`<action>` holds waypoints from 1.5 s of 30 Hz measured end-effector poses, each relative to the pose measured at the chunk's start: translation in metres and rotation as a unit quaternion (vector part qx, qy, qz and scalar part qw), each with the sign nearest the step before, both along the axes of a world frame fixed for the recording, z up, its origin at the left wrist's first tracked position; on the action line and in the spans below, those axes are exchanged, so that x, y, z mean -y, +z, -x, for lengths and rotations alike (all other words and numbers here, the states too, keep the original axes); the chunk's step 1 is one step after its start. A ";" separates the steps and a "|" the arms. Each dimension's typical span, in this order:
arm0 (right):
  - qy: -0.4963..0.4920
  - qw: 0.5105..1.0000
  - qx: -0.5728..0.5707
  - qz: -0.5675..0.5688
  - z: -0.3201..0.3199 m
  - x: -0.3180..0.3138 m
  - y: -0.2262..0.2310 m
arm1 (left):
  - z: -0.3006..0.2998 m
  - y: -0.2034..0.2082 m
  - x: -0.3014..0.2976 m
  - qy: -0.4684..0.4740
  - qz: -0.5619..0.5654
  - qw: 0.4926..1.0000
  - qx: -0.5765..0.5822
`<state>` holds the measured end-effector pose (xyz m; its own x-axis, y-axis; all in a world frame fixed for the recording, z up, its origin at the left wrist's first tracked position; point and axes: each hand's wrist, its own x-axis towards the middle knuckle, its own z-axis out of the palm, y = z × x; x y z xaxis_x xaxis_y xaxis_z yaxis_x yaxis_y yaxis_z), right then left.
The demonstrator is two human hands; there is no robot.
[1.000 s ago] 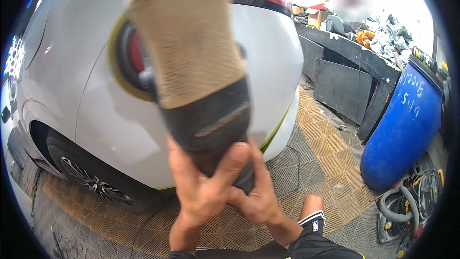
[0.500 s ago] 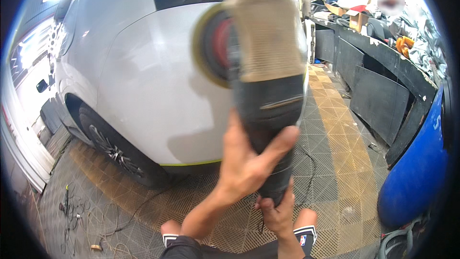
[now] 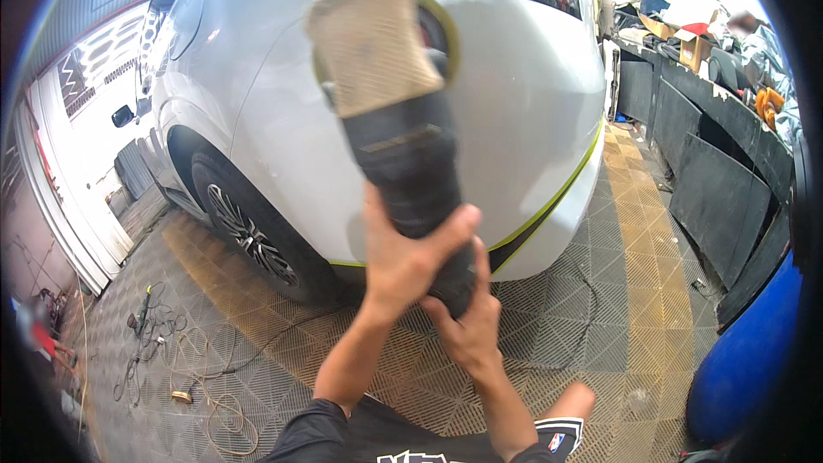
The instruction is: The person uses a rotary polisher with a buffing pad to polish the rear bumper of a white car. They systematically move the tool across the surface, working around the taillights and the 'NISSAN' and 'ZERO' emblems, and later move to the side of the vehicle.
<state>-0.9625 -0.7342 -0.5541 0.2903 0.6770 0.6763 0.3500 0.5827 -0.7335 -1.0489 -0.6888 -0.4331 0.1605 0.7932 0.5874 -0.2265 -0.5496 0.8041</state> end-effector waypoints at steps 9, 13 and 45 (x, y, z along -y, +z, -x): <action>0.132 0.989 -0.069 -0.003 0.083 -0.058 0.010 | 0.075 0.015 -0.029 0.142 -0.103 0.983 -0.061; 0.141 0.985 -0.099 -0.001 0.092 -0.059 -0.020 | 0.074 -0.007 -0.021 0.130 -0.086 0.985 -0.080; 0.173 0.982 -0.031 0.063 0.041 -0.038 -0.112 | 0.061 -0.152 -0.012 0.086 0.020 0.996 0.002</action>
<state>-1.0040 -0.6966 -0.6658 0.0667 0.8199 0.5686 0.0988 0.5617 -0.8214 -1.1104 -0.6765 -0.5847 0.0182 0.8317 0.5550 -0.1351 -0.5479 0.8255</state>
